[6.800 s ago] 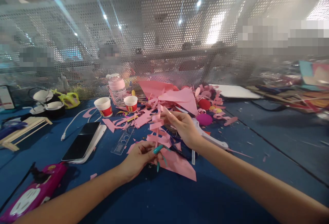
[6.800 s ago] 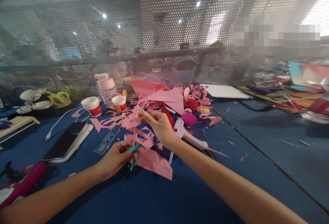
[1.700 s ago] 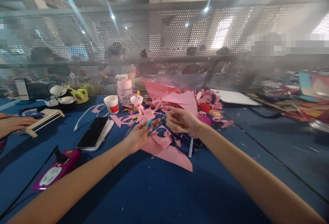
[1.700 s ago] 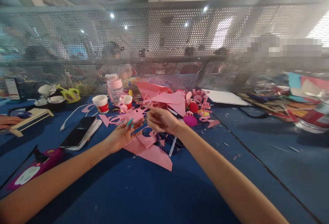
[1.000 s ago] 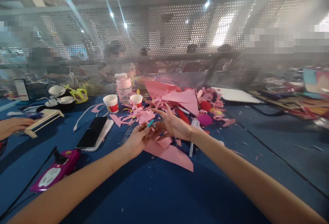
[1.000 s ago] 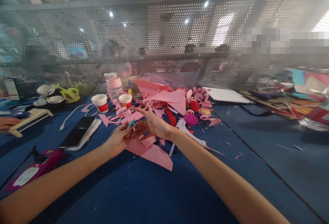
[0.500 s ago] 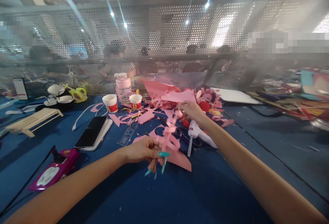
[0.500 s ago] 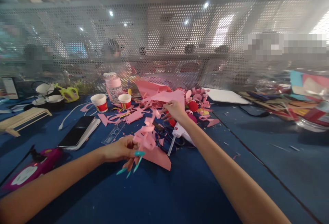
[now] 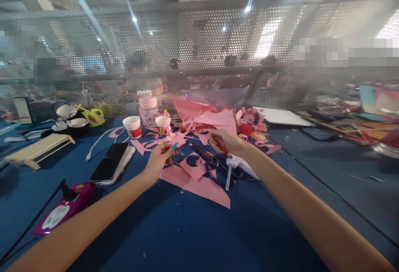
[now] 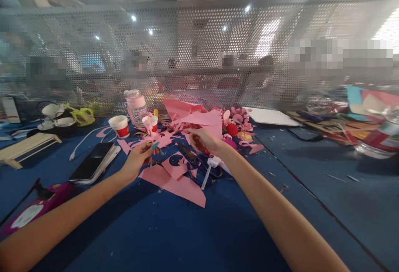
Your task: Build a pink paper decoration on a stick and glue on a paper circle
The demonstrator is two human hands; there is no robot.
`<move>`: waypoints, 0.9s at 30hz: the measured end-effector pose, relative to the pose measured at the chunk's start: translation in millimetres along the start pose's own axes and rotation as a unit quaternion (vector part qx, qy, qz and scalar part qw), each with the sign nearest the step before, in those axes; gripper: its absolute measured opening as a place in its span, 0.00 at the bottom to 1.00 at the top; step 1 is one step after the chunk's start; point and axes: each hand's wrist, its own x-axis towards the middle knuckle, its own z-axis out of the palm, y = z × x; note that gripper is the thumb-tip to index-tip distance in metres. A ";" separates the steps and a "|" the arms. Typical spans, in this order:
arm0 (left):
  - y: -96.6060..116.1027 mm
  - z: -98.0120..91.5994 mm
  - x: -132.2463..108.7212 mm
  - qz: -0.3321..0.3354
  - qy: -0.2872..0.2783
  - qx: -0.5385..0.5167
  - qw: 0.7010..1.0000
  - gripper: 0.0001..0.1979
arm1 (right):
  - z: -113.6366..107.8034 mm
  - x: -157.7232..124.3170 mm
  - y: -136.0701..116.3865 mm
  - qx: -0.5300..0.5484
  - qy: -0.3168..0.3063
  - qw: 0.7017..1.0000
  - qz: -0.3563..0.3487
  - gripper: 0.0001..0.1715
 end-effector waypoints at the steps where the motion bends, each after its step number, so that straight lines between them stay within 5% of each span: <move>1: -2.3 -2.0 1.1 -0.001 0.011 0.033 0.999 0.12 | 6.2 -0.1 1.9 0.009 -0.037 0.999 0.004 0.24; 8: -6.1 -10.3 -1.2 0.040 0.063 0.231 0.970 0.15 | 30.8 -8.5 -0.3 0.151 -0.203 0.967 -0.014 0.33; 13: 7.0 -0.2 -14.8 0.177 0.114 0.343 0.915 0.21 | 37.9 -14.7 -0.2 0.230 -0.249 0.941 -0.020 0.33; 15: 13.8 8.2 -23.1 0.187 0.034 0.316 0.930 0.20 | 43.9 -15.7 3.8 0.268 -0.269 0.925 -0.011 0.34; 19: 19.9 23.8 -37.3 0.089 -0.203 0.134 0.966 0.20 | 63.5 -16.5 17.8 0.344 -0.338 0.876 0.018 0.36; 23: 15.7 26.1 -39.2 0.065 -0.281 0.091 0.953 0.20 | 78.8 -15.3 28.7 0.327 -0.372 0.867 0.053 0.36; 27: 16.2 20.8 -33.7 0.081 -0.332 0.214 0.915 0.15 | 76.1 -11.5 24.6 0.248 -0.419 0.865 0.123 0.37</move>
